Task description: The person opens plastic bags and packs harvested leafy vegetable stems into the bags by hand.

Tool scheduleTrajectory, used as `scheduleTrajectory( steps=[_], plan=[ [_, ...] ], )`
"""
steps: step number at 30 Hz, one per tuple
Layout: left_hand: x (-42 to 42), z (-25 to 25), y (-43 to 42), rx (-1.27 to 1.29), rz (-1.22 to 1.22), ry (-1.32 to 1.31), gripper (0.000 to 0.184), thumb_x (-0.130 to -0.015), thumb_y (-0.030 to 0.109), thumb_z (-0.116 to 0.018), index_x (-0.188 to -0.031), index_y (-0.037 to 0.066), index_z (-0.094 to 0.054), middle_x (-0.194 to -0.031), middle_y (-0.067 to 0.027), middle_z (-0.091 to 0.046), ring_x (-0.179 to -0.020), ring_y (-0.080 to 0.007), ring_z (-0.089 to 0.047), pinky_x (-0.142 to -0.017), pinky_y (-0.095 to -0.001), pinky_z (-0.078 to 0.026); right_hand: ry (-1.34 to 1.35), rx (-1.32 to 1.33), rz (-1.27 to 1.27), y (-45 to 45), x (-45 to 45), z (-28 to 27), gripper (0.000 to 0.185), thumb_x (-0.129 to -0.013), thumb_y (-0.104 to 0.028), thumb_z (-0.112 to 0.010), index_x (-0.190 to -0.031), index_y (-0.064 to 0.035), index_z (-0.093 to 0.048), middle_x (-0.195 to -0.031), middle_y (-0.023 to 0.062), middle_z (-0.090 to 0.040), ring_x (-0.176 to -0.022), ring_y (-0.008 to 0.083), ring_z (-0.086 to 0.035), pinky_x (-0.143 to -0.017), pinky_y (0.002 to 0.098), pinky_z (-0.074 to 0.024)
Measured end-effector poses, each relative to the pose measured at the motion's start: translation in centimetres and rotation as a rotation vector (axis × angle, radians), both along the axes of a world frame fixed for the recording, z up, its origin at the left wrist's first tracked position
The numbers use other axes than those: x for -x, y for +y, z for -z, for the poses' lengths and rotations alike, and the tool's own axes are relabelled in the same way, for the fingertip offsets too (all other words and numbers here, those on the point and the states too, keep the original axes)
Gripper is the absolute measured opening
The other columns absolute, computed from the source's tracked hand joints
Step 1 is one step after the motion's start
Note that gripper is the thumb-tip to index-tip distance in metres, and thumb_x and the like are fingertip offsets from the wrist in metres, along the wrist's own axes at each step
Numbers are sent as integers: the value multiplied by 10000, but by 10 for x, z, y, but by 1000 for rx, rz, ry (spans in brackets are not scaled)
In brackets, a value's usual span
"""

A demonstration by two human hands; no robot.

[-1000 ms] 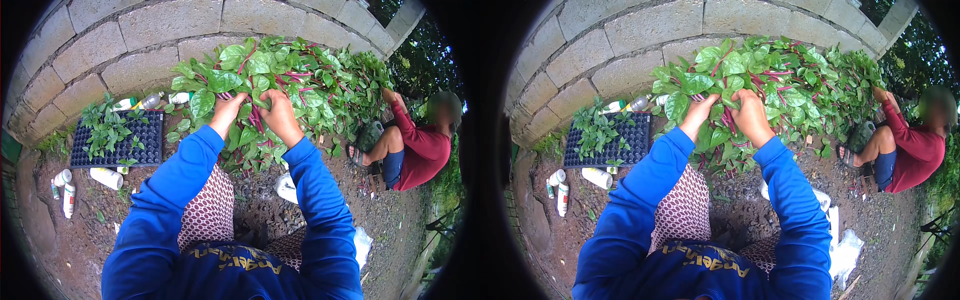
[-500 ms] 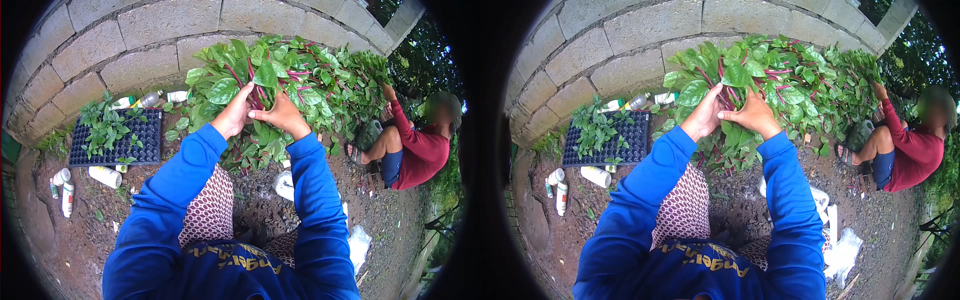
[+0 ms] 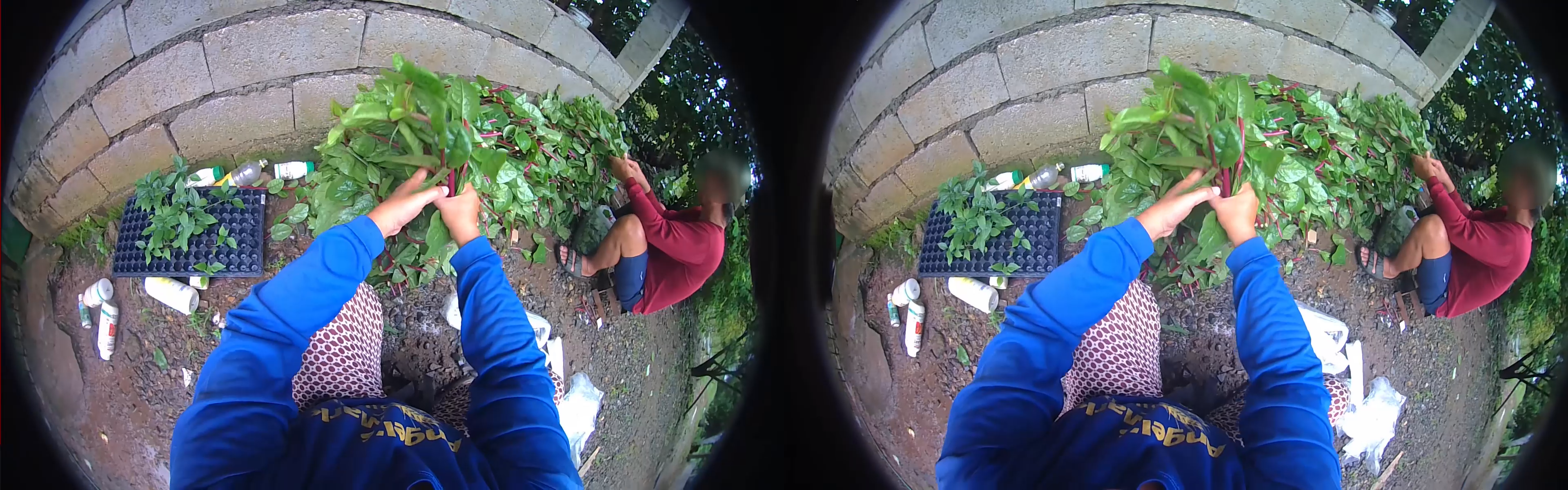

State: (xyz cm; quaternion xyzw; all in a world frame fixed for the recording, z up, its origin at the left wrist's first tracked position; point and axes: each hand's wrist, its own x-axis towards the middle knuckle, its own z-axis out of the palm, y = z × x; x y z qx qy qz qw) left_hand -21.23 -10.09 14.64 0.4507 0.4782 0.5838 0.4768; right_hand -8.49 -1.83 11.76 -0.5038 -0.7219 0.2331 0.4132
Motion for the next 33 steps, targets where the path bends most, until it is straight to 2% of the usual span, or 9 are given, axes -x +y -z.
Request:
scheduleTrajectory(
  steps=[2, 4, 12, 18, 22, 24, 29, 32, 33],
  plan=[
    [6, -20, 0, -93, 195, -78, 669, -865, 229, -568, -1434, 96, -243, -1304, -198, -444, -1234, -222, -391, -1050, -334, -252, 473, 277, -228, 1, -5, -37, 273, -670, -141, -724, -873, 7, -619, -776, 80, -663, -646, 184, -614, -623, 312, -486],
    [5, -36, -7, -176, 156, -85, 623, -868, 176, -558, -1420, 91, -281, -1295, -214, -446, -1243, -242, -391, -1046, -335, -263, 399, 446, -310, 18, -26, -63, 203, -698, -108, -694, -863, -5, -634, -764, 15, -636, -639, 106, -562, -585, 283, -455],
    [-8, -32, -6, -47, -207, -99, 145, -837, 118, -583, -974, 69, -580, -855, -7, -617, -710, -80, -558, -616, -209, -411, 483, 498, -294, 19, -143, -143, 296, -719, -213, -692, -933, -15, -642, -783, 29, -635, -653, 125, -580, -622, 251, -457],
    [-99, 60, 15, 175, 306, 274, 200, -771, 150, -613, -935, 38, -641, -776, -51, -646, -634, -129, -590, -624, -267, -481, 405, 393, -138, 17, -285, -119, 431, -752, -245, -670, -1109, -23, -576, -927, 28, -627, -803, 129, -594, -706, 270, -472],
    [-173, 159, 13, 216, 481, 937, 461, -694, 288, -701, -1110, 111, -613, -1053, -137, -622, -998, -288, -594, -847, -377, -474, 520, 377, -142, 6, -373, -74, 468, -741, -196, -678, -1151, -12, -546, -973, 54, -618, -848, 166, -598, -763, 301, -477],
    [-204, 187, 10, 328, 408, 1163, 752, -664, 314, -752, -1307, 118, -415, -1226, -165, -519, -1158, -303, -491, -931, -404, -433, 563, 406, -232, -3, -408, -49, 528, -740, -165, -658, -1215, 1, -501, -1056, 79, -601, -931, 195, -583, -822, 330, -463],
    [-242, 307, 19, 552, -51, 798, 554, -711, 217, -708, -1190, 26, -504, -1030, -190, -605, -1018, -316, -580, -911, -372, -442, 614, 625, -181, -18, -469, 32, 563, -705, -178, -688, -1198, 28, -511, -1093, 91, -599, -962, 198, -576, -858, 337, -451],
    [-247, 336, 32, 727, -32, 41, 359, -792, 166, -636, -1111, 33, -540, -897, -132, -633, -758, -250, -643, -656, -347, -511, 486, 753, -186, -25, -451, 53, 450, -687, -139, -709, -1084, 27, -578, -995, 76, -623, -903, 172, -584, -769, 306, -481],
    [-247, 336, 36, 692, -43, 101, 257, -851, 134, -553, -1086, 32, -575, -895, -101, -639, -649, -178, -622, -550, -327, -484, 334, 798, -273, -7, -456, 82, 436, -673, -148, -726, -1053, 14, -585, -965, 68, -621, -869, 157, -581, -735, 293, -481]
  ],
)
